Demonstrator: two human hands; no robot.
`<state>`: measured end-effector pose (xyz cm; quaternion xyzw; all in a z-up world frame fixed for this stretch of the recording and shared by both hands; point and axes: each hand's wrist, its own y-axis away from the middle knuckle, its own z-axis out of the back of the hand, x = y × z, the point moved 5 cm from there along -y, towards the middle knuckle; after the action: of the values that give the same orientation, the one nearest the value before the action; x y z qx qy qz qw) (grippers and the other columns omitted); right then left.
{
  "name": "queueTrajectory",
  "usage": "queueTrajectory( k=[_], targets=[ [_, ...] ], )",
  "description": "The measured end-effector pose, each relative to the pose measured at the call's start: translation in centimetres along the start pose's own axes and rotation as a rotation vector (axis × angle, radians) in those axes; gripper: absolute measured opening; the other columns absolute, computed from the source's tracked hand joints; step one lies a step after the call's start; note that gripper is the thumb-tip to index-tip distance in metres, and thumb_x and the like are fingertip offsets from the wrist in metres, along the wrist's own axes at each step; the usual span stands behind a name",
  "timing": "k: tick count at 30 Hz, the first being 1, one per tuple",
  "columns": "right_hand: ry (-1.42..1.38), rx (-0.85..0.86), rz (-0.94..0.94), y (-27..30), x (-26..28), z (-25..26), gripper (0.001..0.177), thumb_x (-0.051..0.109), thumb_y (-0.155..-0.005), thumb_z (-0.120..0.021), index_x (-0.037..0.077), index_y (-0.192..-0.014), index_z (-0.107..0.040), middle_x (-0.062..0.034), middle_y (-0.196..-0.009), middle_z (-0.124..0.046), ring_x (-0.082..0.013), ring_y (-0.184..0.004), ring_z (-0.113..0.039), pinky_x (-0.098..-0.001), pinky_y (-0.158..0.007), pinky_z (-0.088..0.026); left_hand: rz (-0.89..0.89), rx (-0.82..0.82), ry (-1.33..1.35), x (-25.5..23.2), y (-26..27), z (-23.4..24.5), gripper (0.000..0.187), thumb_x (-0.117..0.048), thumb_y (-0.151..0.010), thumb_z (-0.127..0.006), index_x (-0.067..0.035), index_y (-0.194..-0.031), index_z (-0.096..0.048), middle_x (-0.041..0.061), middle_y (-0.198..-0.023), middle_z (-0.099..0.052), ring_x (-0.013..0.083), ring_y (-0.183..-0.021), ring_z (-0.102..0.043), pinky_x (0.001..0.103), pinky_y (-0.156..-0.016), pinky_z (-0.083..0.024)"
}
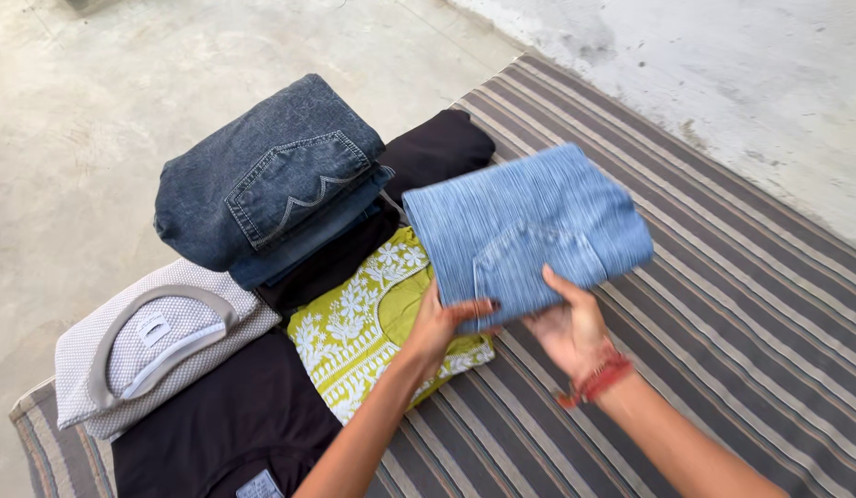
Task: The person folds several pairs of trousers on a striped mat. They smooth and fold dark denim jeans, light denim jeans, and black trousers, stacking each folded item on a growing pile.
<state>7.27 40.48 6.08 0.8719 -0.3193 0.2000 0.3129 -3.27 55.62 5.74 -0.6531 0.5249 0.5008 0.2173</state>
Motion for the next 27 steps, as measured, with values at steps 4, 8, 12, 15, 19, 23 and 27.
queueTrajectory(
  k=[4,8,12,15,19,23,27],
  targets=[
    [0.028,0.101,0.073,-7.3,0.9,-2.3,0.063,0.017,-0.086,-0.074,0.008,-0.143,-0.049,-0.0099,-0.14,-0.059,-0.0286,-0.127,-0.058,-0.0501,-0.109,-0.047,-0.117,0.005,-0.005,-0.7,-6.8,3.4,0.055,-0.018,-0.087,-0.077,0.003,-0.133,-0.055,0.013,-0.117,-0.076,0.0221,-0.111,-0.072,0.036,-0.105,-0.052],
    [0.15,0.189,0.147,-12.5,2.7,-4.2,0.06,0.019,-0.091,-0.071,0.007,-0.144,-0.046,-0.0111,-0.144,-0.056,-0.0297,-0.131,-0.056,-0.0517,-0.109,-0.049,-0.226,-0.011,-0.051,-1.3,-12.1,5.1,0.066,-0.024,-0.083,-0.082,0.0,-0.136,-0.051,0.015,-0.116,-0.075,0.0217,-0.11,-0.071,0.035,-0.106,-0.05],
    [0.109,0.168,0.104,-17.0,4.7,-5.3,0.062,0.022,-0.094,-0.07,0.004,-0.147,-0.044,-0.0141,-0.148,-0.054,-0.0329,-0.136,-0.057,-0.0548,-0.114,-0.045,-0.173,-0.109,-0.035,-2.6,-17.5,5.5,0.073,-0.027,-0.08,-0.081,0.0,-0.14,-0.051,0.012,-0.117,-0.073,0.0203,-0.106,-0.07,0.039,-0.095,-0.055],
    [0.102,0.328,0.114,-20.0,5.2,-6.8,0.063,0.022,-0.097,-0.07,0.005,-0.151,-0.042,-0.0122,-0.151,-0.053,-0.0322,-0.14,-0.054,-0.0554,-0.121,-0.041,-0.309,-0.18,0.004,-3.1,-20.0,6.1,0.076,-0.024,-0.08,-0.083,0.001,-0.143,-0.047,0.015,-0.12,-0.073,0.0228,-0.109,-0.07,0.037,-0.1,-0.053],
    [0.12,0.546,0.078,-22.8,3.8,-9.4,0.065,0.027,-0.101,-0.07,0.004,-0.155,-0.04,-0.0119,-0.157,-0.05,-0.032,-0.146,-0.051,-0.06,-0.125,-0.037,-0.502,-0.429,0.021,-2.0,-22.8,9.6,0.092,-0.022,-0.08,-0.081,-0.003,-0.152,-0.027,0.018,-0.132,-0.064,0.0239,-0.122,-0.062,0.035,-0.108,-0.041],
    [0.441,0.261,-0.078,-24.9,-2.3,-9.7,0.06,0.019,-0.089,-0.067,0.011,-0.141,-0.038,-0.0118,-0.141,-0.053,-0.0379,-0.132,-0.055,-0.0657,-0.108,-0.045,-0.001,-0.766,-0.366,0.8,-26.4,13.5,0.055,-0.037,-0.095,-0.061,0.008,-0.127,-0.068,0.024,-0.131,-0.069,0.0318,-0.118,-0.068,0.039,-0.101,-0.051],
    [0.434,0.134,-0.151,-24.5,-6.6,-8.4,0.069,0.016,-0.092,-0.068,0.011,-0.146,-0.025,-0.0173,-0.14,-0.054,-0.0407,-0.132,-0.057,-0.0629,-0.108,-0.047,0.198,-0.795,-0.473,2.1,-28.4,15.3,0.056,-0.038,-0.095,-0.057,0.01,-0.124,-0.062,0.026,-0.133,-0.064,0.0344,-0.118,-0.067,0.04,-0.097,-0.054]
  ],
)
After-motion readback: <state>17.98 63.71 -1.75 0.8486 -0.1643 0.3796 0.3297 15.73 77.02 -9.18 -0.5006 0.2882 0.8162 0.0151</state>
